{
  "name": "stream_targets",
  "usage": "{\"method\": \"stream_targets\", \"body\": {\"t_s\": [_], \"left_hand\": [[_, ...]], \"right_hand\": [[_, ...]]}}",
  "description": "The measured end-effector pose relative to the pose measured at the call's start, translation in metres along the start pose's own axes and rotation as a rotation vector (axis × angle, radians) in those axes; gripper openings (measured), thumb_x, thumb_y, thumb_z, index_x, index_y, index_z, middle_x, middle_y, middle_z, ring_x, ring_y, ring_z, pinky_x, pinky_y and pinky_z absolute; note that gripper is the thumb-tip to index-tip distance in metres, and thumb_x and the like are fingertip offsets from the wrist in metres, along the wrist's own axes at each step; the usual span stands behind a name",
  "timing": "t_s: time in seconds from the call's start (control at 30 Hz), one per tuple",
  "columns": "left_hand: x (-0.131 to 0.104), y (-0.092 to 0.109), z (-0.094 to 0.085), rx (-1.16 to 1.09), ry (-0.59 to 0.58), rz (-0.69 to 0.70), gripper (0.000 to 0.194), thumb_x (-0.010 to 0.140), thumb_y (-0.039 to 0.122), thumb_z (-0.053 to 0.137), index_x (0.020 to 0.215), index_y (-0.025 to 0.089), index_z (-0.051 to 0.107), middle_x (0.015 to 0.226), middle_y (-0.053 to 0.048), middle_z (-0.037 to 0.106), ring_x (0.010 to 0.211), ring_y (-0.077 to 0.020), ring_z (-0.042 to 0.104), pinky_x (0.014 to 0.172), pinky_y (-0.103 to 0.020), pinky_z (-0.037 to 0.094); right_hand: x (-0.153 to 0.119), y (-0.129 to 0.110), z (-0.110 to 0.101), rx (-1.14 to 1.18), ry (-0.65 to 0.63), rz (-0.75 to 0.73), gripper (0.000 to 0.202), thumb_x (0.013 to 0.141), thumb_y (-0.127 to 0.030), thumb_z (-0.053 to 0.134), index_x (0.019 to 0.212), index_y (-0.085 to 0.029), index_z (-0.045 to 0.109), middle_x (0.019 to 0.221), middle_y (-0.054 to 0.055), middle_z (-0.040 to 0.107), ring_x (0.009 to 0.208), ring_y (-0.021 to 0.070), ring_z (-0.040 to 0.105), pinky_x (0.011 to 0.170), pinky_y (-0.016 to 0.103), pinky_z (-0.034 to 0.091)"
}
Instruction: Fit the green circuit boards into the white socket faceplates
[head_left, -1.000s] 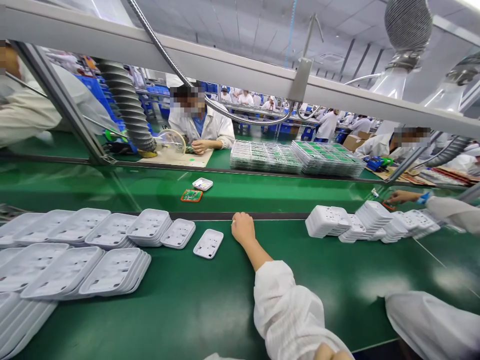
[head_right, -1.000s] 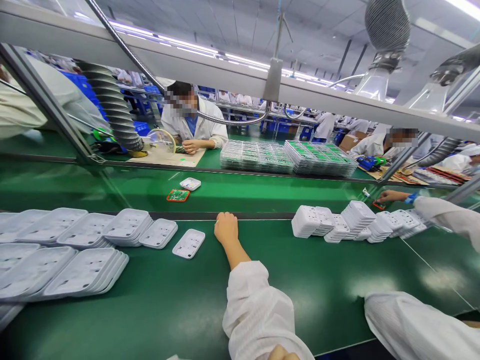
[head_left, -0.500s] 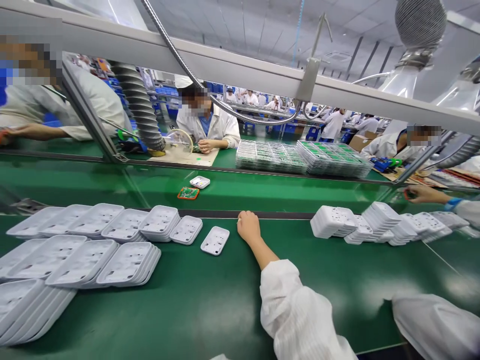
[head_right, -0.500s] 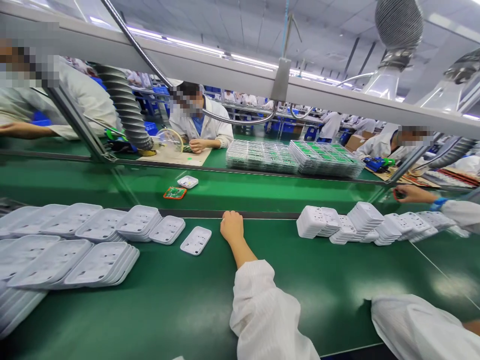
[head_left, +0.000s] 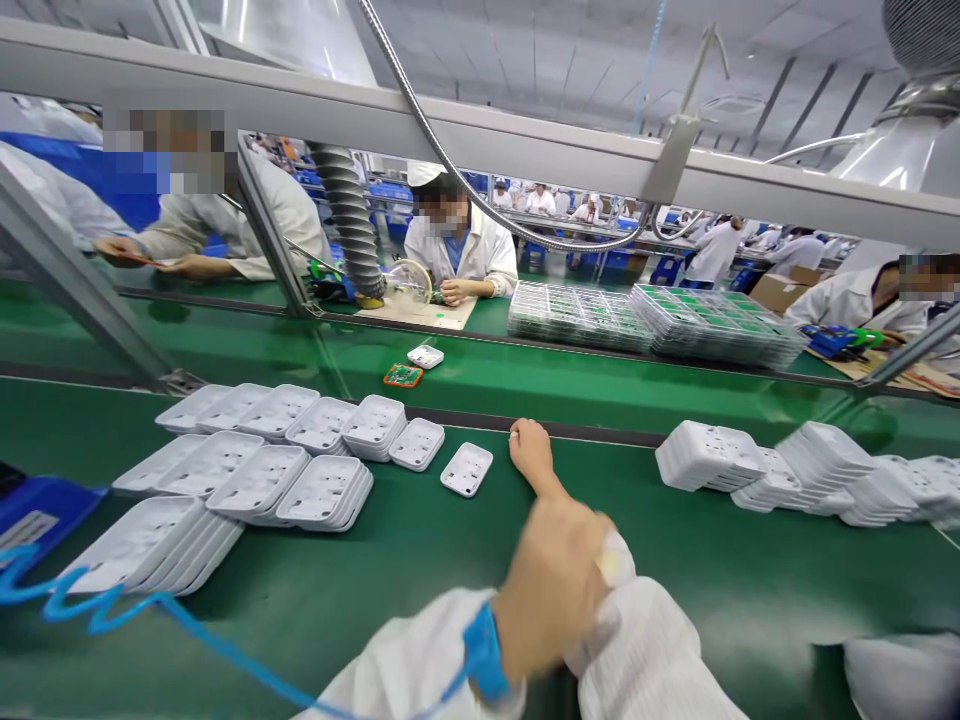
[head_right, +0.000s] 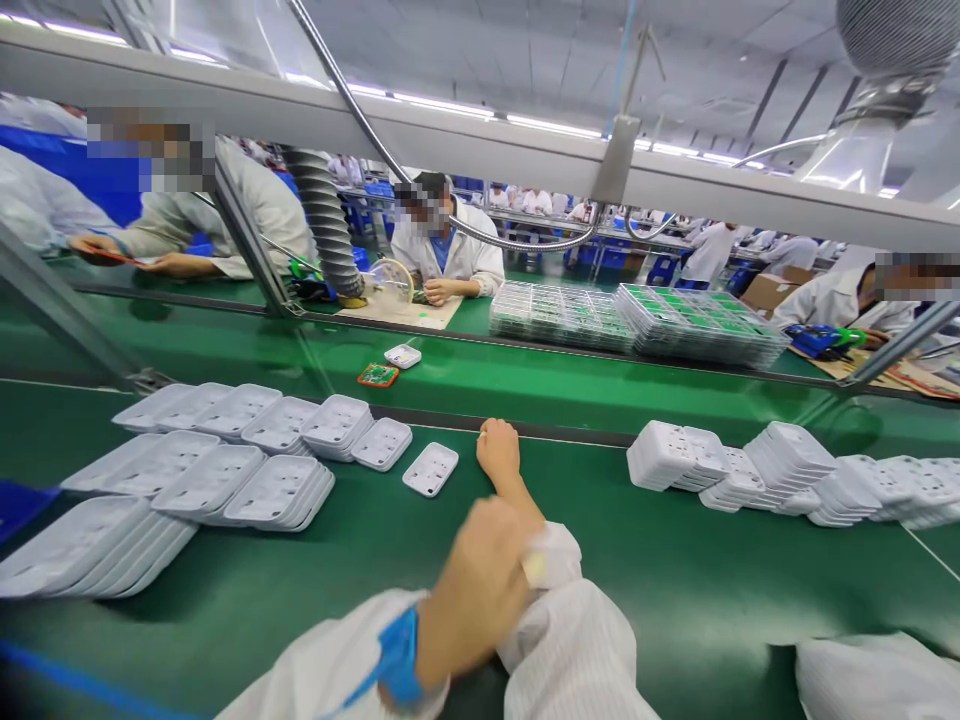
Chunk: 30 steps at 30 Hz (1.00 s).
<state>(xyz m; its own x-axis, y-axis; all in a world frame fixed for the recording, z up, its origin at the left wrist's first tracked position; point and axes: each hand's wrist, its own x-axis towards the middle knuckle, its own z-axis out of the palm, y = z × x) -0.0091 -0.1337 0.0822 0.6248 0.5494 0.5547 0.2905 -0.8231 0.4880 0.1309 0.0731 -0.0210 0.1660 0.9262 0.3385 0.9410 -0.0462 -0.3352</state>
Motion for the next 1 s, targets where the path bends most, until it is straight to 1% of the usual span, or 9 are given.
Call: {"method": "stream_targets", "body": {"t_s": [0.07,0.13,0.2,0.27,0.37,0.5,0.6,0.77,1.0], "left_hand": [[0.039,-0.058,-0.003,0.093,0.081,-0.113,0.032,0.089,0.024,0.04,0.118,0.015,0.051,0.118,-0.016,0.051,0.11,-0.0289,0.047,0.09,-0.052,0.041],[0.06,-0.113,0.0,0.374,0.157,-0.312,0.041,0.085,0.024,0.047,0.124,0.013,0.046,0.127,-0.018,0.046,0.12,-0.033,0.038,0.095,-0.053,0.034],[0.062,-0.152,0.006,0.542,0.119,-0.407,0.051,0.081,0.028,0.053,0.127,0.01,0.043,0.132,-0.02,0.04,0.124,-0.0356,0.033,0.097,-0.052,0.031],[0.052,-0.173,0.014,0.619,0.049,-0.468,0.054,0.08,0.032,0.054,0.128,0.011,0.043,0.133,-0.021,0.039,0.123,-0.0364,0.033,0.095,-0.051,0.032],[0.038,-0.178,0.024,0.652,-0.02,-0.514,0.048,0.082,0.028,0.05,0.127,0.014,0.043,0.132,-0.018,0.041,0.117,-0.0329,0.039,0.089,-0.046,0.038],[0.039,-0.17,0.025,0.661,-0.053,-0.483,0.047,0.081,0.025,0.051,0.127,0.016,0.043,0.13,-0.015,0.042,0.11,-0.0305,0.044,0.083,-0.042,0.041],[0.046,-0.17,0.013,0.689,-0.003,-0.444,0.049,0.081,0.024,0.051,0.128,0.015,0.041,0.133,-0.015,0.04,0.114,-0.0306,0.041,0.086,-0.042,0.039],[0.059,-0.186,-0.022,0.784,0.105,-0.518,0.046,0.082,0.023,0.047,0.127,0.013,0.04,0.133,-0.017,0.038,0.116,-0.0319,0.038,0.089,-0.044,0.036],[0.066,-0.212,-0.043,0.854,-0.025,-0.657,0.039,0.08,0.026,0.05,0.116,0.014,0.046,0.116,-0.015,0.046,0.102,-0.0305,0.046,0.079,-0.04,0.041]], "right_hand": [[-0.001,0.0,0.0,0.004,0.003,0.0,0.013,0.083,-0.016,0.04,0.084,-0.019,0.052,0.085,0.003,0.057,0.078,0.015,0.047,0.069,0.026,0.03],[-0.001,-0.001,0.0,0.001,0.01,0.0,0.012,0.083,-0.016,0.041,0.084,-0.019,0.053,0.085,0.003,0.057,0.078,0.0152,0.047,0.069,0.026,0.03],[0.0,-0.002,-0.001,-0.005,0.018,0.0,0.012,0.082,-0.016,0.042,0.084,-0.019,0.053,0.084,0.003,0.057,0.079,0.0154,0.048,0.069,0.027,0.03],[0.001,-0.002,-0.002,-0.011,0.02,0.001,0.012,0.081,-0.015,0.042,0.085,-0.019,0.053,0.083,0.003,0.057,0.079,0.0155,0.048,0.07,0.027,0.03],[0.001,-0.002,-0.003,-0.016,0.011,-0.002,0.012,0.082,-0.016,0.043,0.086,-0.019,0.054,0.084,0.003,0.057,0.08,0.0156,0.048,0.071,0.027,0.03],[0.0,-0.001,-0.002,-0.011,-0.001,-0.009,0.013,0.083,-0.016,0.042,0.087,-0.019,0.054,0.086,0.003,0.056,0.082,0.016,0.048,0.073,0.027,0.03],[0.0,0.0,-0.001,-0.002,0.0,-0.014,0.014,0.083,-0.016,0.04,0.086,-0.019,0.053,0.085,0.003,0.056,0.081,0.0164,0.047,0.072,0.028,0.029],[0.001,0.001,0.0,0.002,0.003,-0.025,0.013,0.083,-0.017,0.041,0.086,-0.019,0.053,0.085,0.003,0.056,0.08,0.0162,0.047,0.072,0.028,0.029],[0.001,0.0,0.0,-0.004,-0.007,-0.018,0.013,0.083,-0.017,0.04,0.086,-0.019,0.053,0.084,0.003,0.056,0.08,0.0152,0.047,0.072,0.027,0.03]]}}
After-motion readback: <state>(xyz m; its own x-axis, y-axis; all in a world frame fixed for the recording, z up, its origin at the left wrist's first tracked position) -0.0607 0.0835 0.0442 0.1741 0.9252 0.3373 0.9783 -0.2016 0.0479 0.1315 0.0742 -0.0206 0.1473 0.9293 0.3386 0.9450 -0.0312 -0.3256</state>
